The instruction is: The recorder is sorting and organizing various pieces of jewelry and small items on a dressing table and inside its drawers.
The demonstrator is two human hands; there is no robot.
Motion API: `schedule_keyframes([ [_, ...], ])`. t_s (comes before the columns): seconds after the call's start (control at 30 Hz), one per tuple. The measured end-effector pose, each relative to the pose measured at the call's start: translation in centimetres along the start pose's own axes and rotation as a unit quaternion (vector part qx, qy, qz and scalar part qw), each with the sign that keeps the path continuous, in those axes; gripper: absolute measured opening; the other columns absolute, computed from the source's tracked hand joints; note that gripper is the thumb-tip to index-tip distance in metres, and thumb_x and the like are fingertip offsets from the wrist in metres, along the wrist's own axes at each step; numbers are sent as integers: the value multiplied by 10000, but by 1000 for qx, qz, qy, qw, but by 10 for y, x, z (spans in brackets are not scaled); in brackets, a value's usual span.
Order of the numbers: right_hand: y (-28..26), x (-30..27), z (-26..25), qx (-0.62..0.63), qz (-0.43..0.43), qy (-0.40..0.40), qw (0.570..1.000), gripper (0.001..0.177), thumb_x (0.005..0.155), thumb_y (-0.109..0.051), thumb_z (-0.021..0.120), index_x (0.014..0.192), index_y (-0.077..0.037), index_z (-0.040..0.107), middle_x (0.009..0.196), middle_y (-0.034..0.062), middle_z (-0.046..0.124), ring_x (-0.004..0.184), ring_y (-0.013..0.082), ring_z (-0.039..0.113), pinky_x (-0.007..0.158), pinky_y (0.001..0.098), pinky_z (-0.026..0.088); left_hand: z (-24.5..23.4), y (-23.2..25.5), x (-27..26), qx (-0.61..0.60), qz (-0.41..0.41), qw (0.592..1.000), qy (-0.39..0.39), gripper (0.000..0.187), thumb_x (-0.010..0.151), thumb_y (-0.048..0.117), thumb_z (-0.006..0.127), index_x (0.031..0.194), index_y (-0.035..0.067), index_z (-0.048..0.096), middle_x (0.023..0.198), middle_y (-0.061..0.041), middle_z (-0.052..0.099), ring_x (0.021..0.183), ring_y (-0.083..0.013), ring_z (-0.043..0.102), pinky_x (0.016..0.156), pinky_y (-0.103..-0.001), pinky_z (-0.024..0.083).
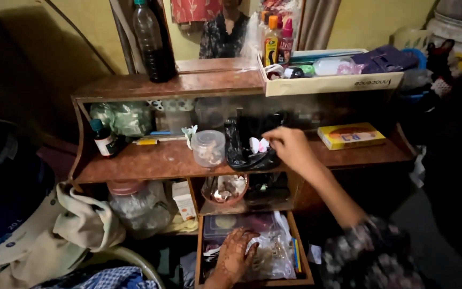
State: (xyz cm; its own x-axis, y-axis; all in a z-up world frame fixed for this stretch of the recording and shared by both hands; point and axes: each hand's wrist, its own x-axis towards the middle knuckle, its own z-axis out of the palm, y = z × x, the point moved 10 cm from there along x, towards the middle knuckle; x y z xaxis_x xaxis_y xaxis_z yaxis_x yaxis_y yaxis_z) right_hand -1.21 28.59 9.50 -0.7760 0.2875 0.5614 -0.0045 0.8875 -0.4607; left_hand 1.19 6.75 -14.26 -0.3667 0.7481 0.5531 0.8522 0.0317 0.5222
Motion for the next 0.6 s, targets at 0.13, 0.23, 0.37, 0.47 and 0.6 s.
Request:
schedule_keyframes([
  [0.13, 51, 53, 79, -217, 3, -145, 965, 256, 788, -51, 696, 1028, -28, 784, 978, 251, 720, 974, 399, 715, 857, 479, 572, 3, 4, 0, 0, 4, 1000, -1, 243, 923, 182, 708, 1159, 128, 696, 1180, -119, 671, 1179, -371, 577, 1021, -498, 450],
  [0.23, 81, 58, 105, -337, 67, -224, 912, 225, 806, -161, 758, 989, -32, 777, 1005, 233, 716, 1003, 406, 705, 858, 506, 574, 1, 14, -2, -9, -5, 998, -68, 294, 902, 128, 679, 1195, 111, 672, 1194, -130, 631, 1151, -359, 567, 975, -480, 454],
  [0.37, 96, 55, 105, -356, 91, -248, 897, 265, 761, -197, 801, 995, -73, 787, 1056, 197, 722, 1020, 393, 706, 873, 508, 575, -5, 14, -10, -36, -18, 997, -70, 268, 905, 126, 691, 1172, 114, 667, 1192, -110, 626, 1129, -323, 580, 956, -466, 456],
  [0.47, 100, 49, 99, -330, 111, -230, 909, 221, 824, -204, 760, 1012, -100, 810, 1082, 201, 742, 1033, 391, 715, 890, 498, 578, -8, 13, -14, -39, -26, 997, -56, 256, 899, 121, 707, 1152, 117, 669, 1184, -97, 640, 1136, -317, 588, 949, -460, 466],
  [0.6, 77, 43, 98, -275, 44, -228, 933, 312, 768, -222, 801, 1060, -113, 780, 1103, 179, 723, 1051, 379, 688, 897, 482, 563, -16, 22, -13, -49, -4, 998, -31, 248, 921, 110, 708, 1164, 107, 658, 1187, -97, 644, 1120, -320, 603, 950, -459, 478],
])
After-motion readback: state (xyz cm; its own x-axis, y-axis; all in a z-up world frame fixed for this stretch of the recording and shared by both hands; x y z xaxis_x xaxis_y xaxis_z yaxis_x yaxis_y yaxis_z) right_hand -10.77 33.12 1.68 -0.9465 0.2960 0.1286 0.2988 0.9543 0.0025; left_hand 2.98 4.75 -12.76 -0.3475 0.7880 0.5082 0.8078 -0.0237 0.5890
